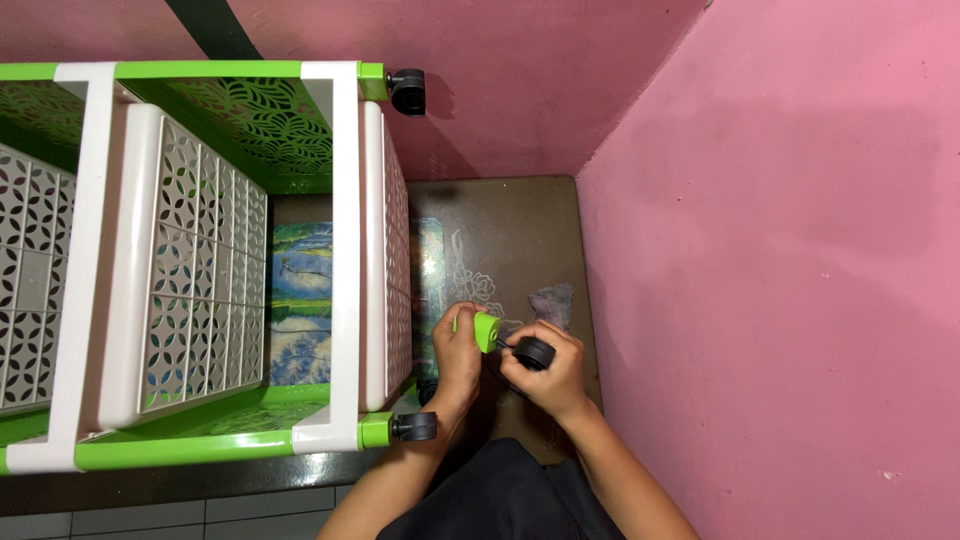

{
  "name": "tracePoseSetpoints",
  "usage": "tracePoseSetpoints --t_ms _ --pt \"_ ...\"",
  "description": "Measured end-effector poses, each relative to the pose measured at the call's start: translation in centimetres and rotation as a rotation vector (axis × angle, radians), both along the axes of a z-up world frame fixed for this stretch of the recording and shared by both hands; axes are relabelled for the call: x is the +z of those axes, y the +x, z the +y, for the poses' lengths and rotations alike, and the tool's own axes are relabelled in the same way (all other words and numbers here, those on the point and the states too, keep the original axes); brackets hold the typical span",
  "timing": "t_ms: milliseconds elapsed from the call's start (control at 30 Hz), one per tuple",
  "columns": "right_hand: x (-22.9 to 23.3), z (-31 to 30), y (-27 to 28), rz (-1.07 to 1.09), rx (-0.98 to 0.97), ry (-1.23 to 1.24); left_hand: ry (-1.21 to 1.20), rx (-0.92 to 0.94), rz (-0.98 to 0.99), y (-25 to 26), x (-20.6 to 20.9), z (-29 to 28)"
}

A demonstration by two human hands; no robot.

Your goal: The person cleans small green plastic corner pieces and black caster wheels with a cloth, then attaches the wheels to the bottom of a green and white plastic storage unit. The unit is then lifted and set upright on the table.

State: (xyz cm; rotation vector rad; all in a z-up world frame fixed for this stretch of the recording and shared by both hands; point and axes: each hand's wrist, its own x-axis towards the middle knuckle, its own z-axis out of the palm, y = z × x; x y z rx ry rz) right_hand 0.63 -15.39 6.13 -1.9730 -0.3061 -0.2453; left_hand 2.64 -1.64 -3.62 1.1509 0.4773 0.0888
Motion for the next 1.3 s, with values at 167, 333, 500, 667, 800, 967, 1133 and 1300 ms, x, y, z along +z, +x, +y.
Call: tracePoseSetpoints --t_ms 167,333,500,667,800,967,1133,1300 --pt "-0.1 -0.7 -0.6 0.014 -0.09 0.114 0.259 -0.052 -0.237 -0.2 1.8 -0.9" --pt "0.9 -1.1 -0.5 0.038 -0.065 -0.019 0.311 -0.124 -0.16 -0.4 4.6 -1.0" --pt "0.5 -1.3 0.1 -0.121 -0.084 0.042 0.415 -0.269 -0.128 -0.6 7.6 -1.2" --pt "-1.3 -1.2 0.7 0.013 -0.068 0.375 0.565 -0.213 -0.165 -1.0 9.2 -1.4" --pt "-2.4 -0.9 1.0 0.077 -0.085 0.493 0.599 -0.158 -0.226 -0.6 9.3 -1.6" --pt "-3.1 -0.6 1.7 0.169 -0.12 0.582 0.615 -0.142 -0.209 -0.1 9.1 -1.6" --pt "-2.4 0.7 2.5 0.615 -0.333 0.855 0.648 -0.105 -0.254 0.4 8.2 -1.9" --pt "0.9 -0.8 4.6 0.712 -0.033 0.784 0.548 -0.11 -0.169 1.2 6.9 -1.5"
